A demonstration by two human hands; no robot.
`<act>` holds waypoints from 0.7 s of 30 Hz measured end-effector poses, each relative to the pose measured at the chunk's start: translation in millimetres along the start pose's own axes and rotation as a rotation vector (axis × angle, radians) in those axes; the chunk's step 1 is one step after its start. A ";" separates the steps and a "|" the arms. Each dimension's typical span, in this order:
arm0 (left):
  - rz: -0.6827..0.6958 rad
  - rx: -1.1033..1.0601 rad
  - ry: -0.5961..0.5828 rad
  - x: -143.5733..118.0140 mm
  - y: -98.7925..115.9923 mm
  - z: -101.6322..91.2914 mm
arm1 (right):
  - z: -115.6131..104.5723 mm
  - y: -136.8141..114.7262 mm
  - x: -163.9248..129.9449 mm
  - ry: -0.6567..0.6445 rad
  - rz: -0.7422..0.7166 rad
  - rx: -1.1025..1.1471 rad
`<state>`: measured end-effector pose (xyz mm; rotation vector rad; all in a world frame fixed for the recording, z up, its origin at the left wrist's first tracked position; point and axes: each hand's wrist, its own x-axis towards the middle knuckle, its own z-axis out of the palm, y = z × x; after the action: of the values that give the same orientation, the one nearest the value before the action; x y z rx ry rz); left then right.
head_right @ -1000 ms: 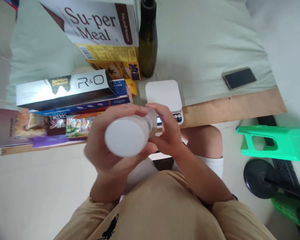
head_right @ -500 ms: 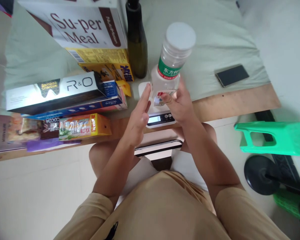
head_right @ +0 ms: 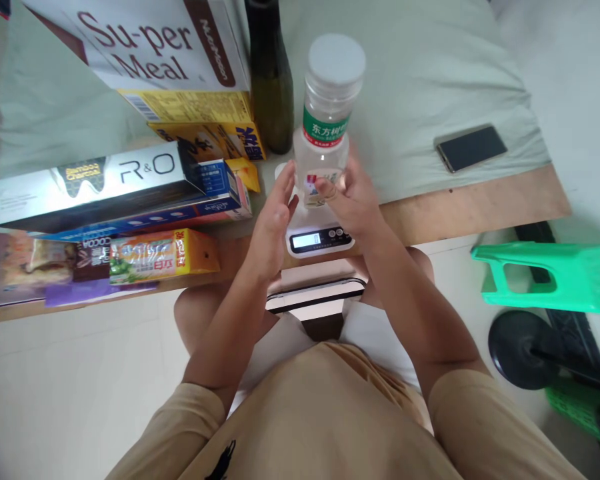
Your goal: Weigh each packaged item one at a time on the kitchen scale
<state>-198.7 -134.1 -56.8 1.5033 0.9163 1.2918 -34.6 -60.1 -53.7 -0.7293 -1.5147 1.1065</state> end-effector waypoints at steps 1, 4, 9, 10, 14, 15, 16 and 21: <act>-0.022 -0.007 0.023 1.1 -1.5 0.0 | 0.8 -1.1 0.5 -0.005 0.000 0.006; -0.062 -0.037 0.100 2.5 -7.8 -1.1 | -0.5 -7.5 -4.1 0.027 0.016 0.041; -0.107 -0.045 0.180 -5.0 -14.5 -4.0 | -27.5 -27.5 -49.9 0.370 0.177 0.184; -0.110 -0.044 0.182 -7.2 -14.2 -4.4 | -35.2 -31.7 -64.2 0.428 0.244 0.259; -0.111 -0.036 0.191 -13.4 -10.6 -4.9 | -59.4 -41.4 -119.2 0.496 0.489 0.564; -0.112 -0.032 0.192 -13.9 -9.8 -4.8 | -62.7 -41.5 -128.9 0.484 0.512 0.618; -0.112 -0.028 0.193 -13.9 -9.2 -4.7 | -64.9 -40.8 -135.9 0.470 0.521 0.669; -0.121 -0.080 0.247 -10.5 -10.5 -3.3 | -68.6 -32.7 -138.3 0.499 0.561 0.837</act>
<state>-203.5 -140.3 -69.9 1.2258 1.0830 1.4285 68.3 -177.0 -78.7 -0.7550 -0.3371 1.6575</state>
